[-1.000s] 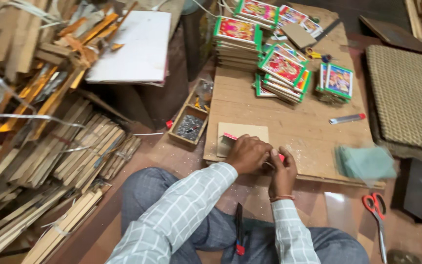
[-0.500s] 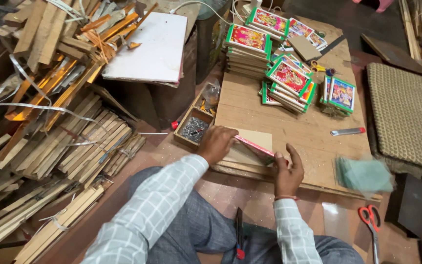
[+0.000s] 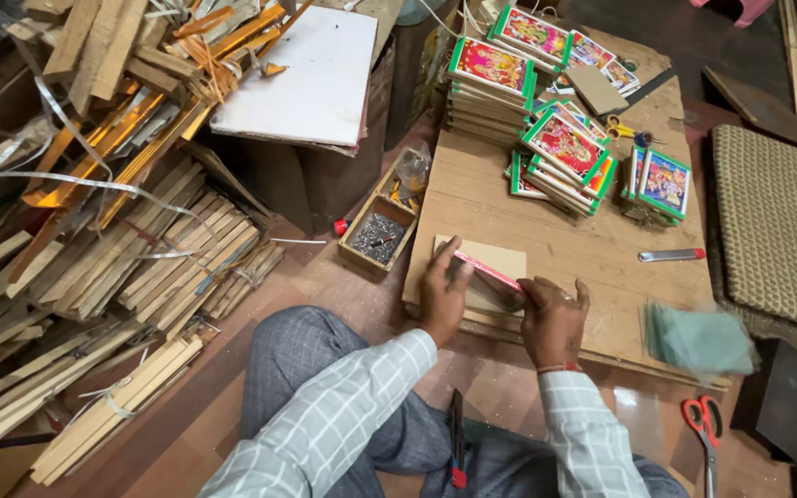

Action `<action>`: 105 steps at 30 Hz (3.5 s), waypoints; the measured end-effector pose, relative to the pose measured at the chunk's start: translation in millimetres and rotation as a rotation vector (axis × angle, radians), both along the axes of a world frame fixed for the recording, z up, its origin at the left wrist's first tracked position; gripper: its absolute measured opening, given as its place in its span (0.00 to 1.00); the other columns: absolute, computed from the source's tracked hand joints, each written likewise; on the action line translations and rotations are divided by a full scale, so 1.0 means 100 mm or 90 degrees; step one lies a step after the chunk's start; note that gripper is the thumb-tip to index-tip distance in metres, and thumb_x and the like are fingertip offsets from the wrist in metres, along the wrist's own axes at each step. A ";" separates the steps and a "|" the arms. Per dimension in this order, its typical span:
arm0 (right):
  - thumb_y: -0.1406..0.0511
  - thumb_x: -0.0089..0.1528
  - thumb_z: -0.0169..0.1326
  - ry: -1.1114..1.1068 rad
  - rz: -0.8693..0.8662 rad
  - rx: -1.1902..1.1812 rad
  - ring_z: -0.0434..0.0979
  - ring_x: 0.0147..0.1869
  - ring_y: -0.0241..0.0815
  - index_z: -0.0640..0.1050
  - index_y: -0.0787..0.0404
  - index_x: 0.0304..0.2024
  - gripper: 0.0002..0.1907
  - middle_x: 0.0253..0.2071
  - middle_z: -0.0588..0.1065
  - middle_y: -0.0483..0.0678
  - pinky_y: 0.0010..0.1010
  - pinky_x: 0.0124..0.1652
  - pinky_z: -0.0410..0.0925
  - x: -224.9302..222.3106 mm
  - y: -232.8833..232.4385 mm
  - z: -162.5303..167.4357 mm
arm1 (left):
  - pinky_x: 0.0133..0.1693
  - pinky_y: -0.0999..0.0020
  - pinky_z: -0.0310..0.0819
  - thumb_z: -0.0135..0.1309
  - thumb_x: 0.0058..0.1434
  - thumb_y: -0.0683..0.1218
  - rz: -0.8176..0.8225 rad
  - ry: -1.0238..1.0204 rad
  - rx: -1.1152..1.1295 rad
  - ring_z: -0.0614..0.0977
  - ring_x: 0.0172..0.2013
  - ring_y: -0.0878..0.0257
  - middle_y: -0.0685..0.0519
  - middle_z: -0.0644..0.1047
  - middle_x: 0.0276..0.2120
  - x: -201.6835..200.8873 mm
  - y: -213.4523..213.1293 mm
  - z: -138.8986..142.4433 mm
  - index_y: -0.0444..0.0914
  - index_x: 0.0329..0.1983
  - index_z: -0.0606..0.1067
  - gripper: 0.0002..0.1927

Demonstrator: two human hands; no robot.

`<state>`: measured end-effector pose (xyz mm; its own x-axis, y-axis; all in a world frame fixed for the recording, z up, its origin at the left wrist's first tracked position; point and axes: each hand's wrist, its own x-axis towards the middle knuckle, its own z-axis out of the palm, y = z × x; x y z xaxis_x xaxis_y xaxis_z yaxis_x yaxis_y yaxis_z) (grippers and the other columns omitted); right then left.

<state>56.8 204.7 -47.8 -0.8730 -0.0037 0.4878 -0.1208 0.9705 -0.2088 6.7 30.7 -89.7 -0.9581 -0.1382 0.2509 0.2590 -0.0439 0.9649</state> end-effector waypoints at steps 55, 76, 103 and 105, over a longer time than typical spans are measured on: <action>0.69 0.62 0.59 -0.260 -0.174 -1.208 0.78 0.37 0.35 0.80 0.71 0.44 0.11 0.37 0.80 0.47 0.25 0.40 0.72 0.51 -0.13 -0.87 | 0.38 0.40 0.73 0.54 0.65 0.45 -0.289 0.016 -0.648 0.81 0.36 0.38 0.39 0.74 0.47 1.22 -0.29 -0.05 0.41 0.48 0.75 0.10; 0.68 0.69 0.57 -0.160 -0.205 -0.972 0.82 0.45 0.45 0.80 0.78 0.50 0.15 0.44 0.81 0.56 0.34 0.49 0.76 0.71 0.00 -0.97 | 0.43 0.57 0.78 0.67 0.50 0.44 -0.181 -0.203 -0.363 0.85 0.41 0.47 0.41 0.83 0.37 0.70 -0.56 -0.13 0.36 0.36 0.82 0.11; 0.76 0.57 0.63 -0.089 -0.206 -0.800 0.79 0.39 0.35 0.83 0.70 0.38 0.07 0.36 0.82 0.50 0.26 0.43 0.73 0.85 -0.14 -0.91 | 0.40 0.54 0.75 0.64 0.56 0.48 -0.189 -0.133 -0.350 0.84 0.36 0.46 0.43 0.82 0.32 0.64 -0.49 -0.16 0.34 0.27 0.81 0.11; 0.77 0.56 0.63 -0.087 -0.200 -0.823 0.80 0.39 0.35 0.82 0.70 0.38 0.07 0.37 0.82 0.50 0.27 0.43 0.73 0.84 -0.14 -0.91 | 0.40 0.54 0.76 0.64 0.56 0.48 -0.193 -0.134 -0.347 0.84 0.36 0.46 0.43 0.82 0.31 0.64 -0.49 -0.14 0.34 0.27 0.81 0.11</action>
